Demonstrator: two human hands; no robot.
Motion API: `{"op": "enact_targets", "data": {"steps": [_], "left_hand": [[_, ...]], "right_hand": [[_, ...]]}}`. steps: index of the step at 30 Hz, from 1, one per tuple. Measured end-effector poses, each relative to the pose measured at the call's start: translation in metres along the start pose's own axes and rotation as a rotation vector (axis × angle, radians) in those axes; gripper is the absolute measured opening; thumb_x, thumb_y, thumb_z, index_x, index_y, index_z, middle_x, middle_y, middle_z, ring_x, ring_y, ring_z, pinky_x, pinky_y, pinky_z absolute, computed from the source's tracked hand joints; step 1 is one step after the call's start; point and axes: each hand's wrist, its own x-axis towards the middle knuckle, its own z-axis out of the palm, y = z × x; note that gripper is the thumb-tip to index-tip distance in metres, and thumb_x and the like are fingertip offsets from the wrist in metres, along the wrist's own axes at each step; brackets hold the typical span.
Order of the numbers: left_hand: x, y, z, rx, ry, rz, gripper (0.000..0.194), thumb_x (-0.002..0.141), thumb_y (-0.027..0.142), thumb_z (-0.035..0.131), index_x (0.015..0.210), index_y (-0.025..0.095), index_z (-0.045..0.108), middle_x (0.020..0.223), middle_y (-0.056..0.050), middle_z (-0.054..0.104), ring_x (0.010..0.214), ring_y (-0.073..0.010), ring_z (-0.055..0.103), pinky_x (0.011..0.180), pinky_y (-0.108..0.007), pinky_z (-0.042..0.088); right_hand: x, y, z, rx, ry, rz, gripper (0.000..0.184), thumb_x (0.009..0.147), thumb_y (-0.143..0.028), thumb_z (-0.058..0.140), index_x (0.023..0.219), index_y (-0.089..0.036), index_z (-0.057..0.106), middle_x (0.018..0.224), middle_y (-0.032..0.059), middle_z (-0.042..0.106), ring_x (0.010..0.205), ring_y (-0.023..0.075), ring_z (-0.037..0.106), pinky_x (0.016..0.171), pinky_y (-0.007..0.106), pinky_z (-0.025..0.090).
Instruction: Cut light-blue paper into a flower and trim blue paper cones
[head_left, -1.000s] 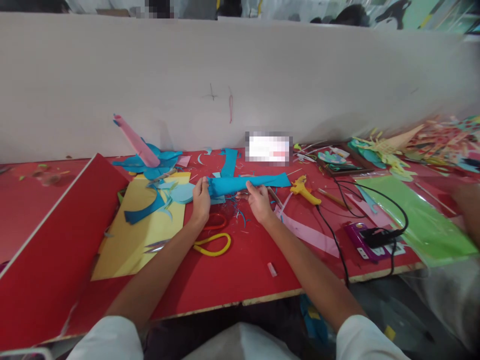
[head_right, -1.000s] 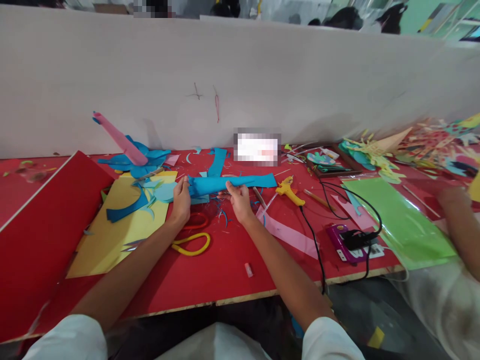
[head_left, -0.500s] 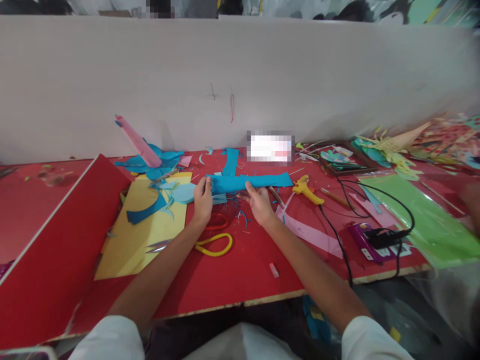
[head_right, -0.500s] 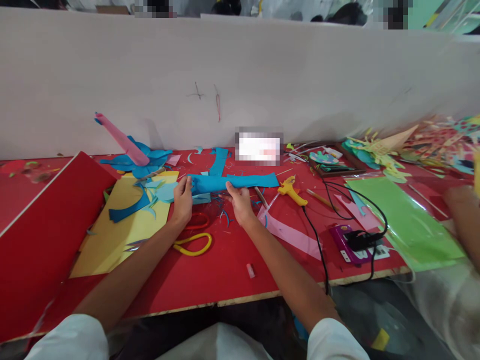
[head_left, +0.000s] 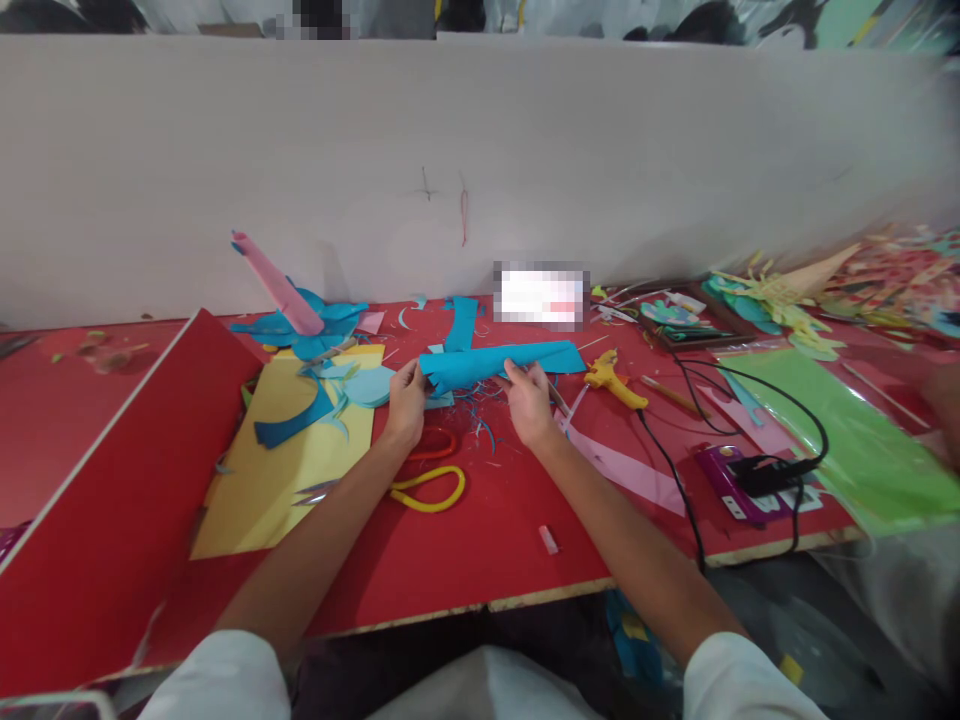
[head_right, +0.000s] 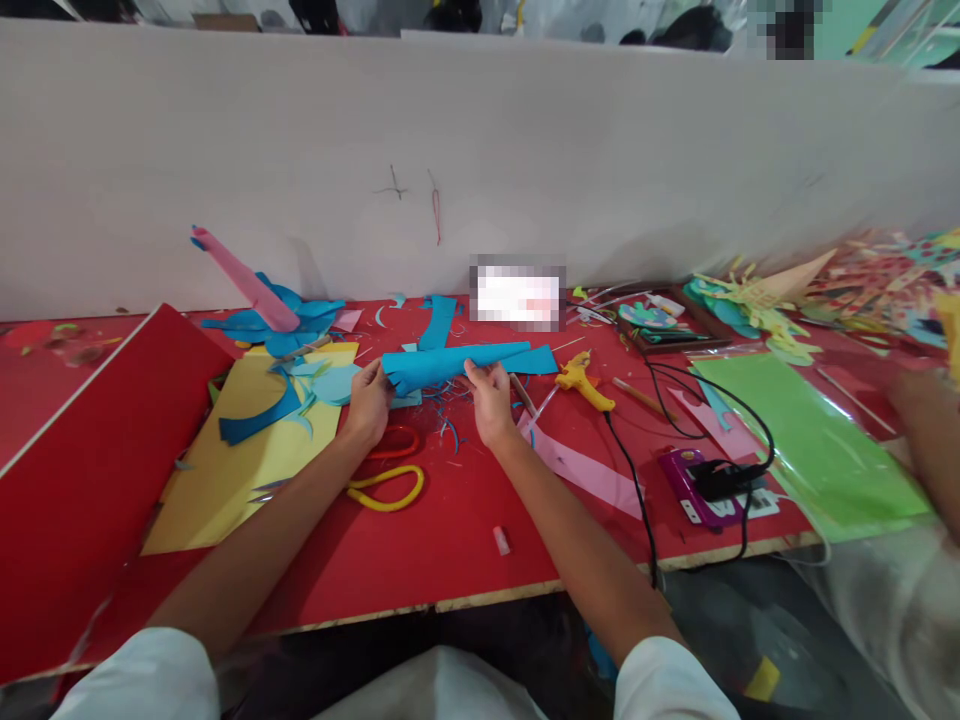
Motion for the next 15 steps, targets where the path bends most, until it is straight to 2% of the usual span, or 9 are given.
{"op": "enact_targets", "data": {"steps": [9,13,15], "left_hand": [[-0.0002,0.0019,0.0022,-0.001,0.070,0.004,0.057,0.082,0.067,0.078,0.068,0.022,0.046,0.061,0.007,0.035,0.053,-0.0087,0.028,0.048,-0.023,0.027],[-0.0004,0.0031,-0.0002,0.168,0.028,0.117,0.053,0.087,0.064,0.074,0.067,0.021,0.051,0.064,0.005,0.037,0.058,-0.0109,0.030,0.052,-0.025,0.026],[-0.0002,0.0043,-0.0022,0.207,0.026,0.156,0.050,0.088,0.060,0.075,0.066,0.020,0.054,0.065,0.003,0.040,0.062,-0.0118,0.032,0.054,-0.026,0.027]], "right_hand": [[0.0034,0.0071,-0.0047,-0.168,-0.116,-0.091,0.036,0.077,-0.049,0.090,0.092,-0.026,0.066,0.090,-0.0007,0.075,0.092,0.0215,0.071,0.093,0.040,0.059],[0.0033,0.0074,-0.0044,-0.227,-0.138,-0.144,0.035,0.077,-0.051,0.090,0.090,-0.027,0.068,0.086,0.0000,0.075,0.094,0.0233,0.070,0.095,0.040,0.057],[0.0015,0.0060,-0.0026,-0.227,-0.150,-0.126,0.037,0.076,-0.054,0.090,0.094,-0.027,0.070,0.088,0.0007,0.075,0.096,0.0243,0.071,0.094,0.040,0.058]]}}
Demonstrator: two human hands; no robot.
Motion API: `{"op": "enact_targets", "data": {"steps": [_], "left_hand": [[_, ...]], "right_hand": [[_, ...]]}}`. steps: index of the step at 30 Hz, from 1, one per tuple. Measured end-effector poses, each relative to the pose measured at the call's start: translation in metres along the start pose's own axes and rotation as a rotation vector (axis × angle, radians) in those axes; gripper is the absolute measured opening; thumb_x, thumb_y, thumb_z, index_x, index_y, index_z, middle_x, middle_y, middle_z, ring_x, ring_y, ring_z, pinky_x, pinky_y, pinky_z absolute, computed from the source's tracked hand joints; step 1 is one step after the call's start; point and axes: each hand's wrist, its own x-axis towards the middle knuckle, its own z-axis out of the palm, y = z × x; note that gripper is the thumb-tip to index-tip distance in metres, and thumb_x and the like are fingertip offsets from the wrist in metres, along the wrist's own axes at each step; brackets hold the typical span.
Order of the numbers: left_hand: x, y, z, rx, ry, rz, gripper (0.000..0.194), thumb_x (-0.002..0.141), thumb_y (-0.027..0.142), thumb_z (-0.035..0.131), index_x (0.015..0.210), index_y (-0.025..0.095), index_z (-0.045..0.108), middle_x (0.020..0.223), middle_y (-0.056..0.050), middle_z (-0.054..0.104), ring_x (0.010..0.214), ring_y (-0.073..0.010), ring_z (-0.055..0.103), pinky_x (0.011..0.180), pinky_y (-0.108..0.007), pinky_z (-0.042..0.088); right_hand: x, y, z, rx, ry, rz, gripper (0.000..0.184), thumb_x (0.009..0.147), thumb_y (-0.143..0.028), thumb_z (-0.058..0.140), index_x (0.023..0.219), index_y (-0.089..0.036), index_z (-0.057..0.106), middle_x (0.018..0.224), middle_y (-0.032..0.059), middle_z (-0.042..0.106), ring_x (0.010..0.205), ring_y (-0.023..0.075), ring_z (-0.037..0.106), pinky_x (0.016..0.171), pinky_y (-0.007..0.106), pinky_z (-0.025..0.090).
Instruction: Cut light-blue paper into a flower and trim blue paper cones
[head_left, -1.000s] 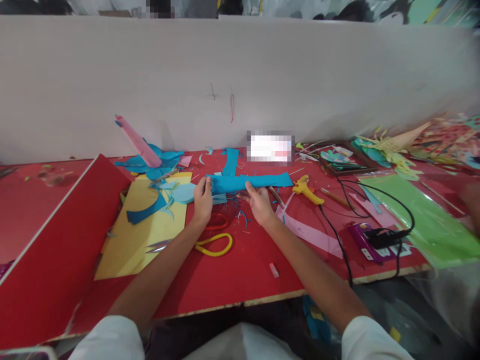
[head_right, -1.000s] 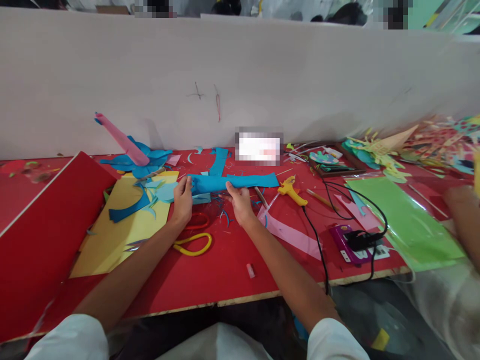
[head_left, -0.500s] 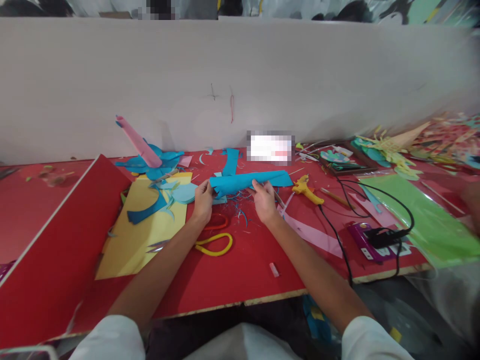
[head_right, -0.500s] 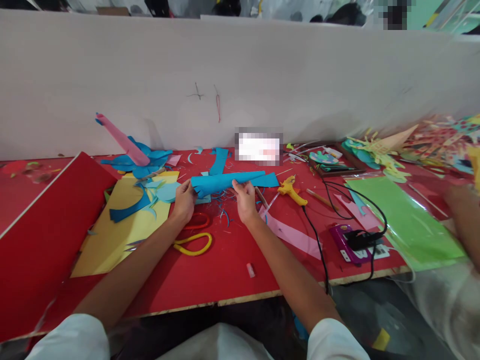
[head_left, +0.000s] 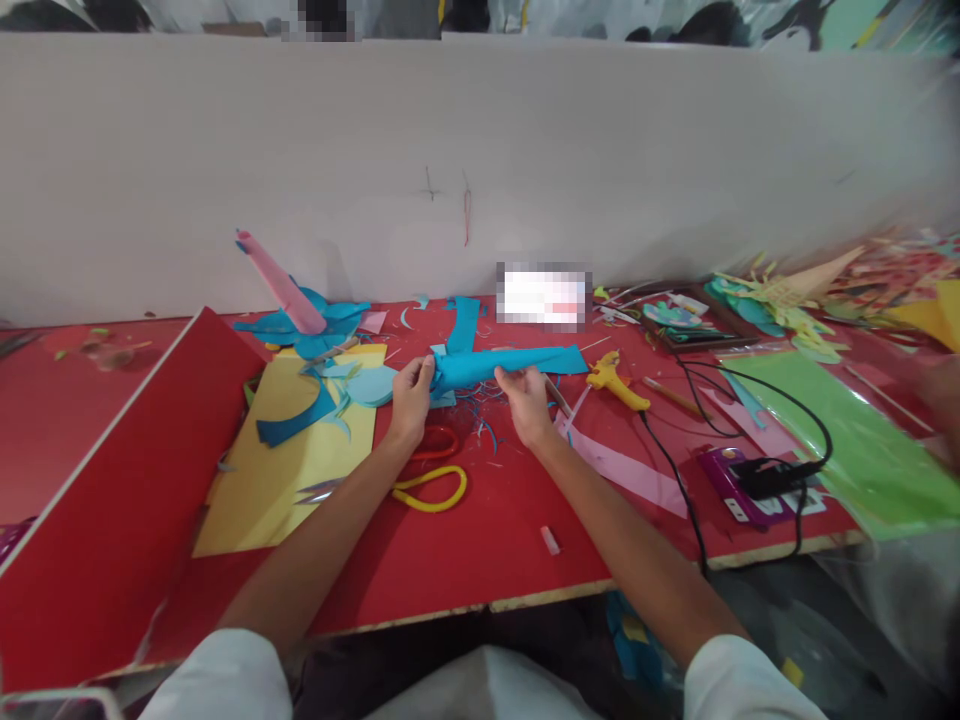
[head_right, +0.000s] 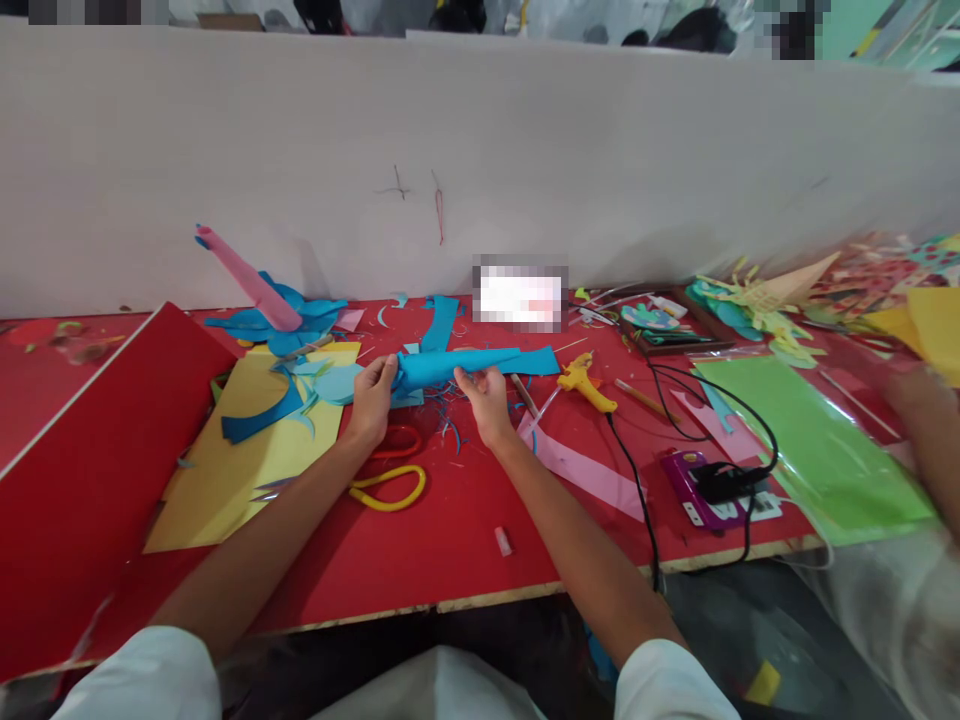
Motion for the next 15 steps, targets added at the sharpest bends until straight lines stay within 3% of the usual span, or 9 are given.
{"op": "enact_targets", "data": {"steps": [4,8,12,15], "left_hand": [[0.000,0.002,-0.004,0.087,-0.003,0.075,0.046,0.091,0.053,0.075,0.065,0.019,0.057,0.066,0.002,0.044,0.065,-0.0132,0.035,0.057,-0.027,0.027],[-0.001,0.003,-0.003,0.129,-0.058,0.140,0.041,0.096,0.051,0.068,0.071,0.019,0.060,0.068,0.001,0.047,0.065,-0.0137,0.039,0.059,-0.027,0.031],[-0.002,0.002,-0.001,0.049,-0.116,0.115,0.029,0.087,0.047,0.075,0.083,0.020,0.069,0.077,0.000,0.061,0.071,-0.0152,0.051,0.066,-0.026,0.042],[-0.001,0.001,0.000,0.026,-0.141,0.092,0.025,0.083,0.043,0.076,0.082,0.019,0.069,0.078,-0.001,0.066,0.074,-0.0162,0.055,0.069,-0.027,0.046]], "right_hand": [[-0.003,-0.002,0.002,0.088,0.003,0.089,0.044,0.077,-0.057,0.089,0.103,-0.028,0.070,0.097,0.0008,0.077,0.095,0.0236,0.073,0.090,0.040,0.062],[0.002,0.002,-0.004,0.214,0.119,0.140,0.045,0.072,-0.048,0.095,0.099,-0.026,0.066,0.096,-0.0004,0.077,0.092,0.0217,0.074,0.086,0.039,0.064],[0.010,0.007,-0.014,0.330,0.262,0.168,0.044,0.070,-0.036,0.097,0.086,-0.027,0.056,0.086,-0.0045,0.075,0.087,0.0188,0.074,0.085,0.037,0.063],[0.012,0.005,-0.017,0.380,0.275,0.167,0.042,0.070,-0.033,0.096,0.086,-0.028,0.057,0.084,-0.0064,0.075,0.082,0.0166,0.074,0.079,0.033,0.063]]}}
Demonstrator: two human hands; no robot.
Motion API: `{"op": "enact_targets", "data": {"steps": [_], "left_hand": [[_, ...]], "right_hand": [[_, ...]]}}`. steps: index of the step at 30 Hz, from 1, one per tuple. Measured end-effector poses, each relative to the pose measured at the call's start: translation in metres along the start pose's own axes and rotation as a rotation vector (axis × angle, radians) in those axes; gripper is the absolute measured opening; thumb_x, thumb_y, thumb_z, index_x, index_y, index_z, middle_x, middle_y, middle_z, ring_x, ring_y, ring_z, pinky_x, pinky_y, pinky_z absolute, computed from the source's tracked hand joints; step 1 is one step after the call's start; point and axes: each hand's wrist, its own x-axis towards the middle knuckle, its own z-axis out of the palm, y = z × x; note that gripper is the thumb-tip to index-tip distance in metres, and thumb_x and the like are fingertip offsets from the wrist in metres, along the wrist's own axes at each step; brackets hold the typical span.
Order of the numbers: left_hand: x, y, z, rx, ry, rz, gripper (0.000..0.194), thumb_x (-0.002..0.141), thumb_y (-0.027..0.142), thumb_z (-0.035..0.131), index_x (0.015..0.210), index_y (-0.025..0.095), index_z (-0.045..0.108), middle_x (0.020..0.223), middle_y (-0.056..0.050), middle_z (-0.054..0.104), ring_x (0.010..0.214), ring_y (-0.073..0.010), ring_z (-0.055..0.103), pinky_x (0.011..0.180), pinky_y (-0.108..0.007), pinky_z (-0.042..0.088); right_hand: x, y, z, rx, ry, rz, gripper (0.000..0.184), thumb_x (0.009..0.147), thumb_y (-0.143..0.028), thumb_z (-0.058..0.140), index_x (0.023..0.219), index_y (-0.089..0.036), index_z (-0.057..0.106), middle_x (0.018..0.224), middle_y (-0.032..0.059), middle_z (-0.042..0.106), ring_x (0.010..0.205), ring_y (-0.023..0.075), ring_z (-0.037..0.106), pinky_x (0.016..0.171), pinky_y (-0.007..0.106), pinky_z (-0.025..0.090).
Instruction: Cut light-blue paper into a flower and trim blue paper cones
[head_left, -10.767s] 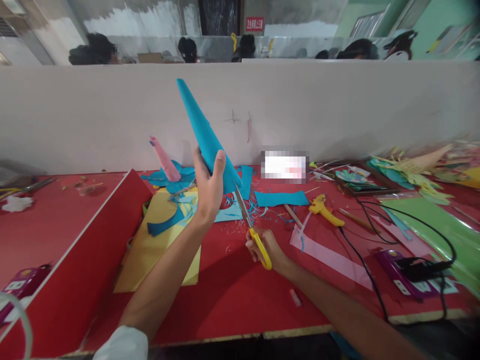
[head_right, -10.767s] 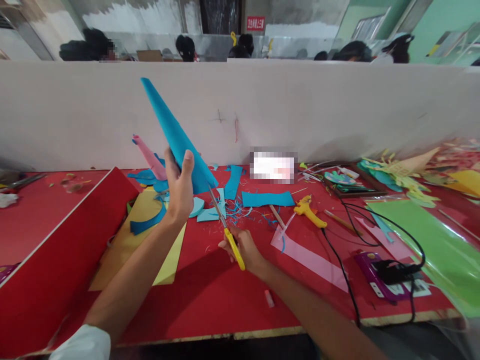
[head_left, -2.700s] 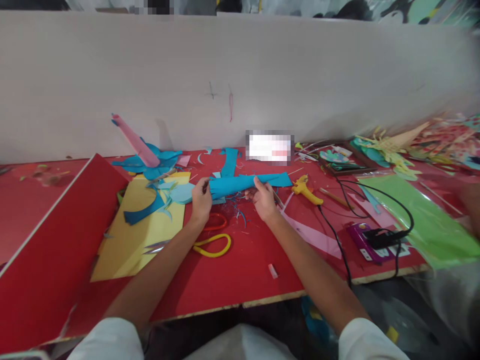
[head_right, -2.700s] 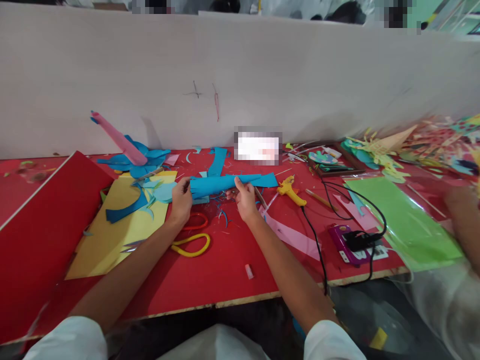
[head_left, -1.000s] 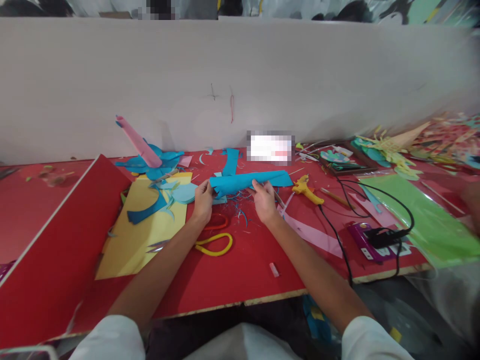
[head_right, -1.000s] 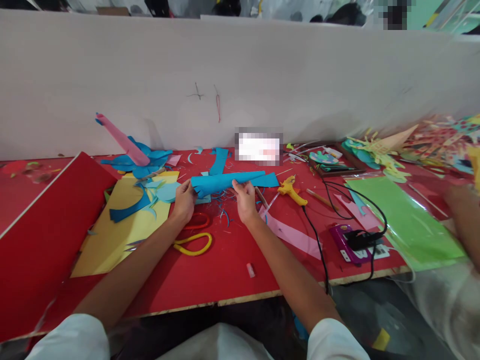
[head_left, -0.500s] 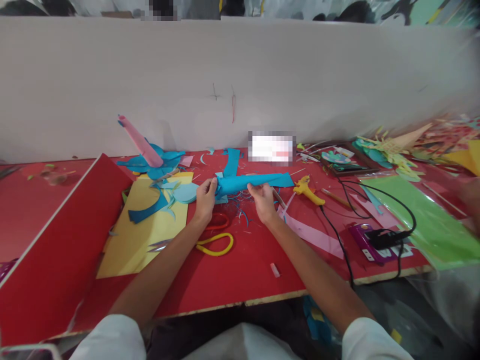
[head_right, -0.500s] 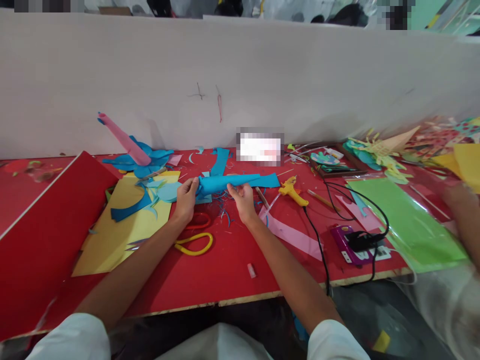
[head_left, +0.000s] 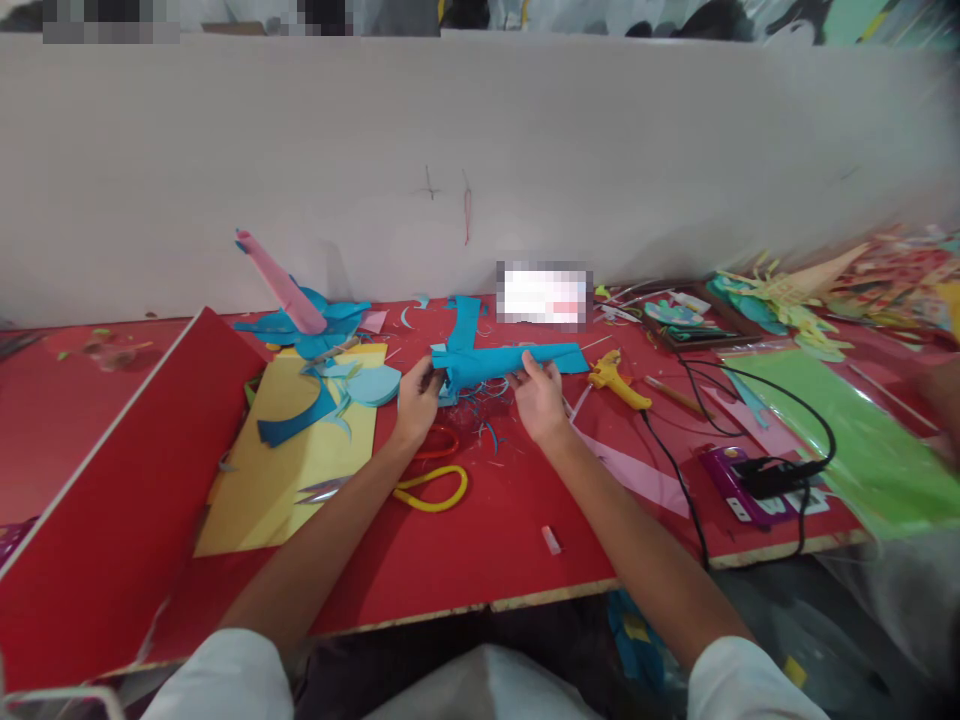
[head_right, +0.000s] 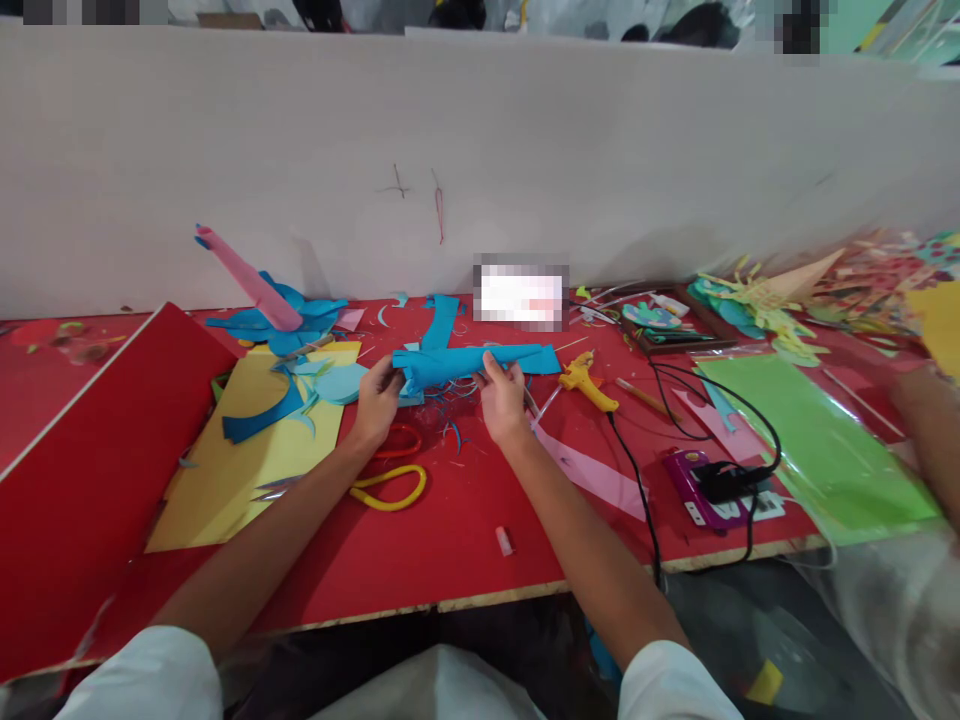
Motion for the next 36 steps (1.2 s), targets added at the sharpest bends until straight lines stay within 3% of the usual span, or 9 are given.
{"op": "enact_targets", "data": {"steps": [6,18,24,29,33,36], "left_hand": [[0.001,-0.004,0.000,-0.055,0.019,-0.068,0.020,0.077,0.037,0.075,0.079,0.019,0.067,0.072,0.000,0.066,0.067,-0.0147,0.054,0.064,-0.027,0.048],[0.001,-0.002,-0.002,-0.090,0.169,-0.146,0.018,0.069,0.033,0.073,0.071,0.018,0.064,0.066,0.003,0.059,0.061,-0.0111,0.046,0.054,-0.022,0.039],[0.002,-0.004,-0.001,-0.152,0.192,-0.166,0.018,0.070,0.033,0.072,0.072,0.019,0.061,0.066,0.005,0.053,0.060,-0.0094,0.041,0.054,-0.021,0.041],[0.001,-0.007,-0.001,-0.185,0.209,-0.187,0.038,0.083,0.049,0.074,0.071,0.022,0.050,0.062,0.008,0.036,0.053,-0.0078,0.028,0.046,-0.021,0.027],[0.003,-0.009,-0.001,-0.183,0.263,-0.173,0.057,0.082,0.072,0.075,0.072,0.022,0.049,0.064,0.007,0.037,0.056,-0.0083,0.030,0.047,-0.022,0.030],[0.004,-0.008,-0.001,-0.175,0.247,-0.158,0.062,0.079,0.077,0.076,0.073,0.021,0.049,0.066,0.006,0.039,0.059,-0.0084,0.032,0.050,-0.020,0.033]], "right_hand": [[-0.008,-0.005,0.008,-0.049,-0.153,-0.013,0.028,0.078,-0.036,0.088,0.094,-0.029,0.065,0.094,-0.0021,0.080,0.099,0.0204,0.077,0.086,0.035,0.062],[-0.020,-0.020,0.020,-0.064,-0.325,0.041,0.034,0.076,-0.031,0.086,0.104,-0.031,0.067,0.114,0.0020,0.083,0.114,0.0255,0.076,0.099,0.041,0.061],[-0.025,-0.020,0.027,-0.077,-0.298,0.079,0.034,0.074,-0.025,0.084,0.099,-0.031,0.063,0.111,-0.0002,0.083,0.118,0.0250,0.075,0.101,0.041,0.060],[-0.026,-0.022,0.030,-0.096,-0.267,0.078,0.030,0.074,-0.025,0.085,0.095,-0.030,0.063,0.107,0.0014,0.083,0.119,0.0263,0.074,0.103,0.044,0.060],[-0.025,-0.020,0.029,-0.106,-0.276,0.056,0.031,0.072,-0.027,0.085,0.094,-0.030,0.064,0.108,0.0017,0.083,0.121,0.0275,0.074,0.104,0.046,0.060],[-0.025,-0.019,0.028,-0.114,-0.295,0.047,0.033,0.070,-0.029,0.086,0.093,-0.030,0.063,0.110,0.0021,0.083,0.122,0.0281,0.073,0.104,0.047,0.060]]}}
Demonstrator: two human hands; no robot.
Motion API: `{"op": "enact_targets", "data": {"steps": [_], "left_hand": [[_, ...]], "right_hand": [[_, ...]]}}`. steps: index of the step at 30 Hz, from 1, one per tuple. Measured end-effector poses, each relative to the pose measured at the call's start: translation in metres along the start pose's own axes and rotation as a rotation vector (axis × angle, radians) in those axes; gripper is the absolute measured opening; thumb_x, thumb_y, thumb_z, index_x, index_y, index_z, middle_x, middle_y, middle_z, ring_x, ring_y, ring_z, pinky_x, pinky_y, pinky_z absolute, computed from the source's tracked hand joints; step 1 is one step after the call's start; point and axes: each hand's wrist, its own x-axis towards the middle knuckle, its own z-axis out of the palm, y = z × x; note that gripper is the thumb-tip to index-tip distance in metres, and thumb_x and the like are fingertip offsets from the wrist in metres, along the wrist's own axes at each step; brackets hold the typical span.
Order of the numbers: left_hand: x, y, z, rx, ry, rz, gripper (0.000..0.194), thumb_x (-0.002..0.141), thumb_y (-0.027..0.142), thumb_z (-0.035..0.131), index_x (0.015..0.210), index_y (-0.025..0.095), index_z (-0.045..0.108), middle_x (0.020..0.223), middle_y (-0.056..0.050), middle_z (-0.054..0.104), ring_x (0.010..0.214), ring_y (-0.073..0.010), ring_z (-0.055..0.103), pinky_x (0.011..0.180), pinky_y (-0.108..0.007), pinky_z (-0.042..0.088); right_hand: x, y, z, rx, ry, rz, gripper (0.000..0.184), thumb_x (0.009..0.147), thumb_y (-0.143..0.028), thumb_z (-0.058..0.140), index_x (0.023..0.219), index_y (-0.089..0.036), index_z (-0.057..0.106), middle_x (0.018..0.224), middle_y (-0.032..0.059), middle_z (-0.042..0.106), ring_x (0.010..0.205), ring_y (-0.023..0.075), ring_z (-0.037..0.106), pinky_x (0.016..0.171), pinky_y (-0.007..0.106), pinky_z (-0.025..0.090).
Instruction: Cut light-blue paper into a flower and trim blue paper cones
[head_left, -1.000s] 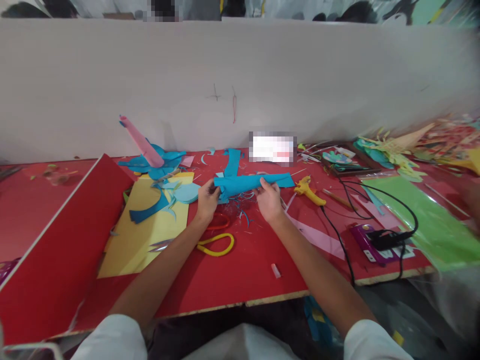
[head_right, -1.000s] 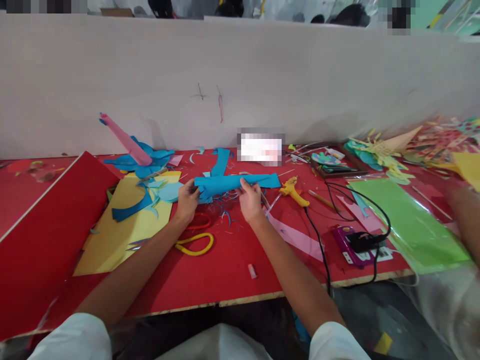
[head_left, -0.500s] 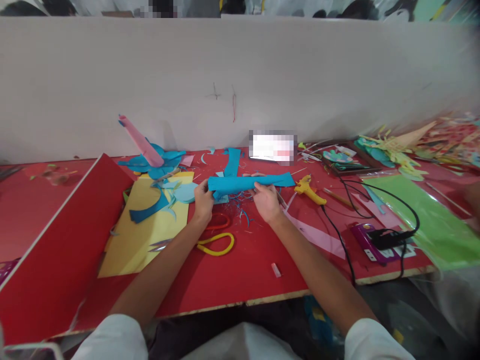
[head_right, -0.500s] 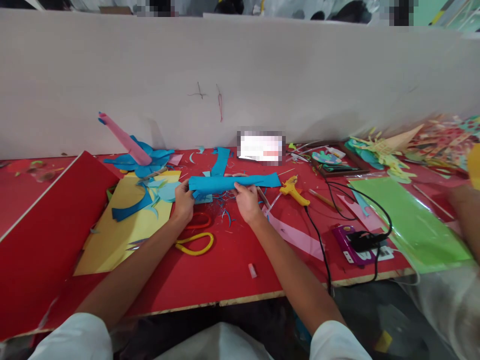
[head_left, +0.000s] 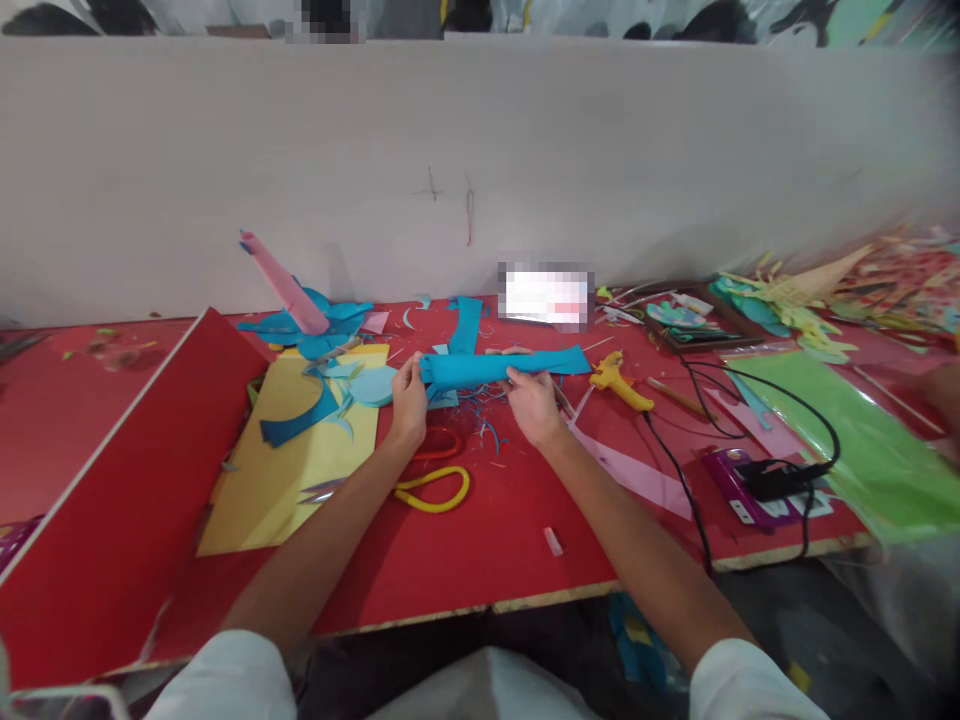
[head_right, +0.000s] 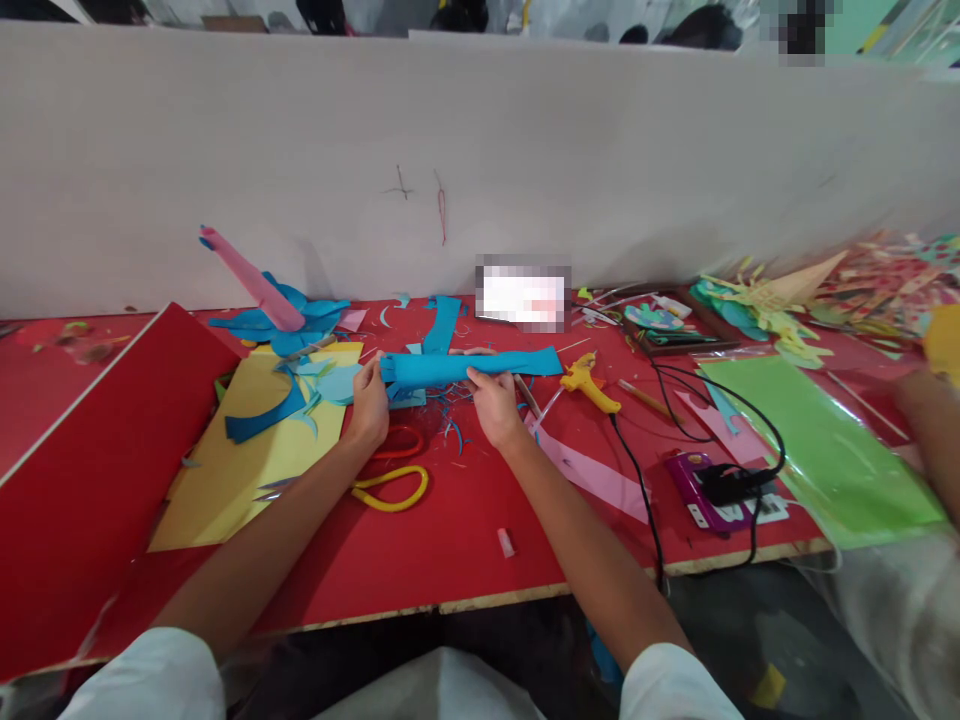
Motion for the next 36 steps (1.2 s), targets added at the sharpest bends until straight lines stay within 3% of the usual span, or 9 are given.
{"op": "enact_targets", "data": {"steps": [7,12,17,22,26,30,33,36], "left_hand": [[-0.005,0.006,0.000,0.071,-0.026,0.006,0.059,0.086,0.071,0.074,0.073,0.022,0.043,0.067,0.007,0.030,0.057,-0.0090,0.025,0.045,-0.023,0.022],[-0.005,0.009,-0.002,0.182,0.014,0.114,0.055,0.090,0.063,0.074,0.068,0.022,0.045,0.066,0.005,0.036,0.062,-0.0112,0.030,0.052,-0.026,0.027],[-0.003,0.009,-0.004,0.234,0.028,0.188,0.052,0.092,0.058,0.074,0.067,0.021,0.047,0.067,0.003,0.039,0.064,-0.0127,0.033,0.055,-0.027,0.029],[-0.004,0.008,-0.002,0.119,-0.050,0.122,0.042,0.090,0.061,0.075,0.085,0.022,0.060,0.070,0.004,0.049,0.060,-0.0117,0.040,0.053,-0.025,0.033],[-0.006,0.008,0.000,0.113,-0.178,0.117,0.035,0.085,0.051,0.081,0.089,0.021,0.064,0.067,0.004,0.053,0.058,-0.0113,0.046,0.053,-0.025,0.036],[-0.007,0.009,0.001,0.111,-0.198,0.060,0.023,0.080,0.035,0.080,0.077,0.019,0.063,0.066,0.004,0.054,0.059,-0.0106,0.046,0.054,-0.023,0.037],[-0.007,0.008,0.001,0.071,-0.173,0.008,0.022,0.078,0.035,0.074,0.073,0.020,0.059,0.064,0.005,0.051,0.055,-0.0092,0.040,0.049,-0.023,0.033],[-0.006,0.007,0.001,0.026,-0.134,-0.040,0.024,0.079,0.039,0.073,0.075,0.021,0.057,0.061,0.007,0.046,0.050,-0.0080,0.034,0.045,-0.022,0.030]], "right_hand": [[-0.002,-0.001,0.003,-0.018,-0.049,-0.041,0.038,0.068,-0.029,0.091,0.093,-0.029,0.062,0.112,0.0018,0.082,0.123,0.0285,0.073,0.104,0.046,0.059],[-0.006,0.001,0.003,-0.089,-0.081,-0.036,0.040,0.069,-0.037,0.096,0.095,-0.029,0.066,0.110,0.0024,0.081,0.121,0.0279,0.073,0.105,0.045,0.059],[-0.006,0.012,-0.001,-0.079,-0.050,0.016,0.045,0.071,-0.049,0.096,0.097,-0.029,0.066,0.099,-0.0001,0.079,0.103,0.0243,0.076,0.094,0.041,0.065],[0.005,0.021,-0.015,0.007,0.162,0.017,0.046,0.072,-0.044,0.096,0.089,-0.027,0.057,0.093,-0.0031,0.076,0.096,0.0205,0.075,0.089,0.042,0.066],[0.013,0.019,-0.025,0.048,0.288,-0.051,0.049,0.071,-0.043,0.097,0.088,-0.028,0.053,0.081,-0.0081,0.069,0.083,0.0164,0.072,0.086,0.039,0.066],[0.012,0.015,-0.025,0.033,0.284,-0.060,0.049,0.068,-0.046,0.098,0.085,-0.028,0.055,0.085,-0.0057,0.073,0.083,0.0172,0.071,0.085,0.037,0.065],[0.009,0.016,-0.021,0.000,0.212,-0.027,0.045,0.069,-0.046,0.095,0.084,-0.027,0.057,0.096,-0.0020,0.077,0.093,0.0207,0.073,0.087,0.039,0.065],[0.006,0.020,-0.020,-0.013,0.173,-0.022,0.040,0.073,-0.039,0.092,0.080,-0.027,0.055,0.093,-0.0028,0.076,0.098,0.0216,0.073,0.090,0.041,0.064]]}}
